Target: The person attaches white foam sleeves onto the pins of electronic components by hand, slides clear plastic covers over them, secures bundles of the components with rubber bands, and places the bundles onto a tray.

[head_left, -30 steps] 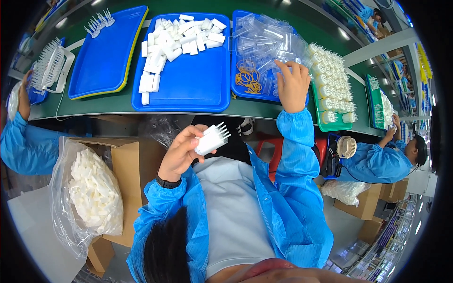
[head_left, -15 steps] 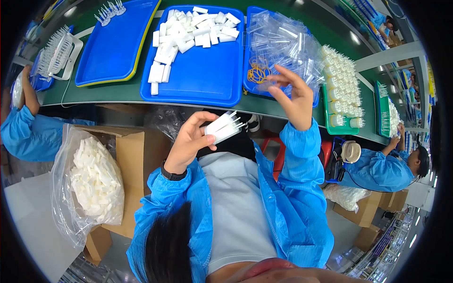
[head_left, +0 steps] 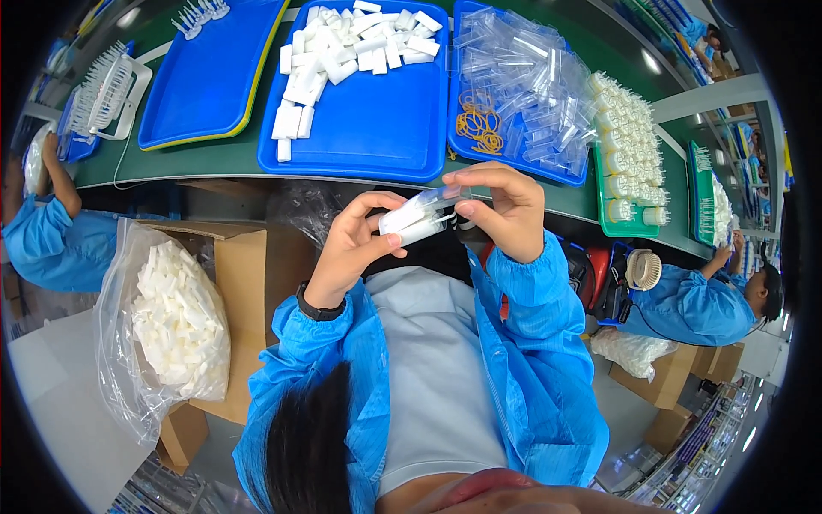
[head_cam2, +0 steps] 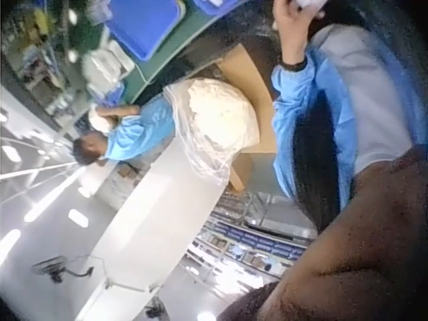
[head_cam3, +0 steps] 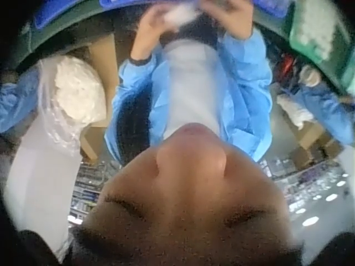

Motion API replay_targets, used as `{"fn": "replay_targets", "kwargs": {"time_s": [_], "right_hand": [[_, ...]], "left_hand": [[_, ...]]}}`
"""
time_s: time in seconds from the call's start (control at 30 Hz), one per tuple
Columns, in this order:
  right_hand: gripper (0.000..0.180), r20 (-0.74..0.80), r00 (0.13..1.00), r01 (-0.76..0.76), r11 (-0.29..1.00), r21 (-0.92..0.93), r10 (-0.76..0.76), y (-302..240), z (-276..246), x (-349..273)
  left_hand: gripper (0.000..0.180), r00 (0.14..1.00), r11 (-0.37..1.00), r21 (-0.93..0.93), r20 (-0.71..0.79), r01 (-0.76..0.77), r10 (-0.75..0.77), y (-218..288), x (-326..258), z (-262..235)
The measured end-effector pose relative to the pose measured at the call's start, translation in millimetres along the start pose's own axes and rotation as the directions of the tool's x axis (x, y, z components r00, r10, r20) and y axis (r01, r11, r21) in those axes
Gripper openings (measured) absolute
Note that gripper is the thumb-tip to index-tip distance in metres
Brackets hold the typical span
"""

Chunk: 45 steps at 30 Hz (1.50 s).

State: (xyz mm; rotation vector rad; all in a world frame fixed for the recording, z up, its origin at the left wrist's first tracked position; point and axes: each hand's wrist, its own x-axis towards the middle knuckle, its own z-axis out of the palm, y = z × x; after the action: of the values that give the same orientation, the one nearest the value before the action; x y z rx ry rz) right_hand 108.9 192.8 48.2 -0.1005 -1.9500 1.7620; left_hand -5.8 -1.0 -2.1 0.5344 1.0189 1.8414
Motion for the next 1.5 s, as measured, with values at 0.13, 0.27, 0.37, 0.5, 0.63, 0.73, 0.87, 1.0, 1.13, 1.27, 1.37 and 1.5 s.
{"fn": "replay_targets", "kwargs": {"time_s": [0.13,0.27,0.37,0.5,0.63,0.73,0.87,1.0,1.13,1.27,1.37,1.5], "right_hand": [[0.032,0.079,0.994,0.079,0.991,-0.113,-0.07,-4.9,4.6,0.9],[0.036,0.074,0.997,0.01,0.99,-0.138,0.0,-18.8,15.6,2.1],[0.044,0.167,0.983,0.118,0.961,-0.25,-0.078,-17.1,12.7,4.1],[0.044,0.204,0.973,0.169,0.934,-0.313,-0.108,-18.4,12.1,3.9],[0.037,0.189,0.982,0.084,0.944,-0.318,-0.024,-19.1,6.2,2.8],[0.03,0.174,0.972,-0.109,0.962,-0.251,0.156,-23.7,2.9,-0.7],[0.02,0.158,0.972,-0.141,0.97,-0.196,0.173,-21.5,3.7,-1.1],[0.014,0.202,0.962,-0.127,0.956,-0.265,0.183,-24.8,-0.8,1.5],[0.017,0.203,0.976,-0.011,0.942,-0.336,0.084,-21.4,-2.7,-0.3],[0.019,0.199,0.98,0.071,0.919,-0.387,0.007,-23.2,-2.2,1.4],[0.021,0.19,0.981,0.053,0.889,-0.454,0.039,-28.5,-3.0,3.7],[0.023,0.163,0.984,0.004,0.915,-0.405,0.068,-20.4,-3.1,1.2]], "left_hand": [[0.036,0.999,0.999,0.002,0.039,0.033,-0.033,-1.4,1.6,0.3],[0.034,0.997,0.998,-0.016,0.056,0.054,-0.053,-3.3,3.4,2.9],[0.031,0.997,0.998,0.044,0.064,0.035,-0.038,-6.3,4.6,1.9],[0.028,0.999,0.997,0.066,0.041,0.026,-0.029,-7.9,4.8,0.9],[0.028,0.999,0.998,0.057,0.029,-0.015,0.014,-8.2,4.9,1.4],[0.028,0.998,0.994,0.091,0.028,-0.063,0.06,-9.5,5.1,1.5],[0.028,0.999,0.995,0.086,0.023,-0.05,0.049,-9.2,5.8,1.5],[0.028,0.997,0.993,0.103,0.035,-0.065,0.062,-10.9,5.4,-0.4],[0.027,0.996,0.987,0.136,0.055,-0.083,0.076,-11.5,6.1,-0.7],[0.026,0.997,0.99,0.131,0.048,-0.059,0.053,-10.3,6.0,-0.1],[0.026,0.997,0.99,0.127,0.053,-0.068,0.062,-11.5,5.6,0.1],[0.027,0.997,0.991,0.119,0.035,-0.067,0.063,-11.4,5.7,2.4]]}}
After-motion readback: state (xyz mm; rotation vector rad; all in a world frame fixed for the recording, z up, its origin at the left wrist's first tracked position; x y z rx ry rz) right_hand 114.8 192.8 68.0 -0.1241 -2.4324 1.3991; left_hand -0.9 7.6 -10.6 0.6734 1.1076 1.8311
